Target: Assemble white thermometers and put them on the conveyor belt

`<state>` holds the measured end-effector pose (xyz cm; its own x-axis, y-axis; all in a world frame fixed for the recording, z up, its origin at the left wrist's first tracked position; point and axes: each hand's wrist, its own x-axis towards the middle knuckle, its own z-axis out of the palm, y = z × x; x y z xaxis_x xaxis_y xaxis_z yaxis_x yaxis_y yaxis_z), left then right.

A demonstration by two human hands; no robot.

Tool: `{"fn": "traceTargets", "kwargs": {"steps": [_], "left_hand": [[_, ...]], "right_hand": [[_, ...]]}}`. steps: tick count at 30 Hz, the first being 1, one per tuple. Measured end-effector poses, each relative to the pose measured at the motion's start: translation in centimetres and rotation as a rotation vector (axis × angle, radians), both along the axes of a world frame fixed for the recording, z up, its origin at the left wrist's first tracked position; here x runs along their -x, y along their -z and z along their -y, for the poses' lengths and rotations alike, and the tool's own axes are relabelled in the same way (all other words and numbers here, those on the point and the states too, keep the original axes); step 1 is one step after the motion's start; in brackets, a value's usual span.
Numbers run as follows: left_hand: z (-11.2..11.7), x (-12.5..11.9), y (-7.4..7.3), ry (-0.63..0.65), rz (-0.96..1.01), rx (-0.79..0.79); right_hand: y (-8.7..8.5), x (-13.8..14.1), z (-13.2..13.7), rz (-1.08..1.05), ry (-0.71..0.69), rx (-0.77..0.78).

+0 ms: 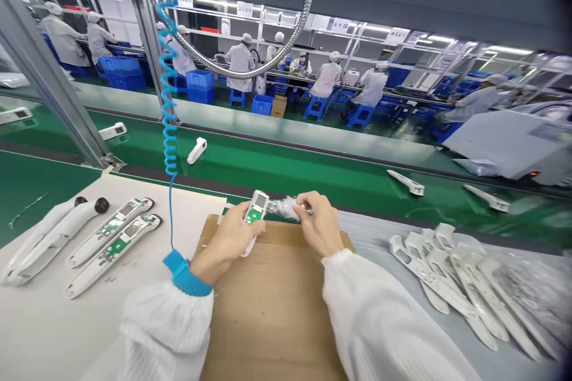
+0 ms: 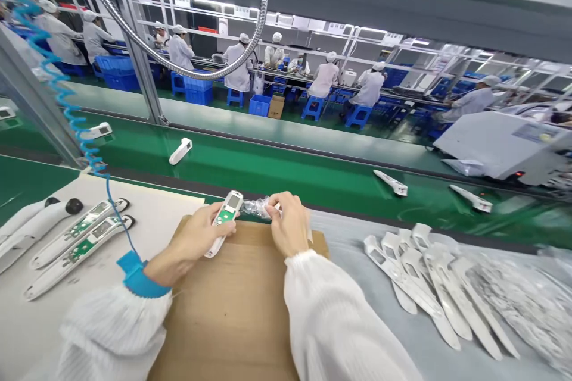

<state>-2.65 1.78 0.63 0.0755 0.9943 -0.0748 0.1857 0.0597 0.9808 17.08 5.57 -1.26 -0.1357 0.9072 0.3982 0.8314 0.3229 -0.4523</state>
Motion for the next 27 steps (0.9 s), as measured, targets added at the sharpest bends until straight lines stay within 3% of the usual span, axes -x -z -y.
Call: {"fn": "traceTargets", "kwargs": {"steps": [3,6,11,14,17,19,22,25,27], "left_hand": [[0.0,0.2,-0.2,-0.078,0.174,0.086],[0.1,0.5,-0.3,-0.116,0.309,0.151],[0.5,0.5,-0.8,-0.050,0.320,0.221],[1.0,0.0,-1.3,0.035,0.348,0.246],[1.6,-0.6,-1.8,0.142,0.314,0.242],[1.8,-1.0,-1.9,0.177,0.234,0.215],[2.0,-1.6,-1.7,0.127,0.102,0.171],[1.9,-2.2,-0.9,0.080,0.041,0.077],[1.8,-2.5,-0.1,0.041,0.028,-0.058]], "right_hand": [[0.6,-0.7,-2.1,0.100,0.143,0.154],[0.1,-2.8,-2.1,0.167,0.155,0.166],[-2.4,-11.4,0.9,0.308,0.262,0.212],[-3.1,-16.9,2.2,0.417,0.345,0.302],[-3.5,-19.9,2.7,0.445,0.373,0.377],[-4.4,-20.4,2.9,0.431,0.398,0.403],[-6.6,-19.7,3.4,0.301,0.396,0.431],[-8.3,-16.6,3.8,0.056,0.298,0.416],[-8.4,-13.4,3.9,-0.143,0.204,0.442]]}}
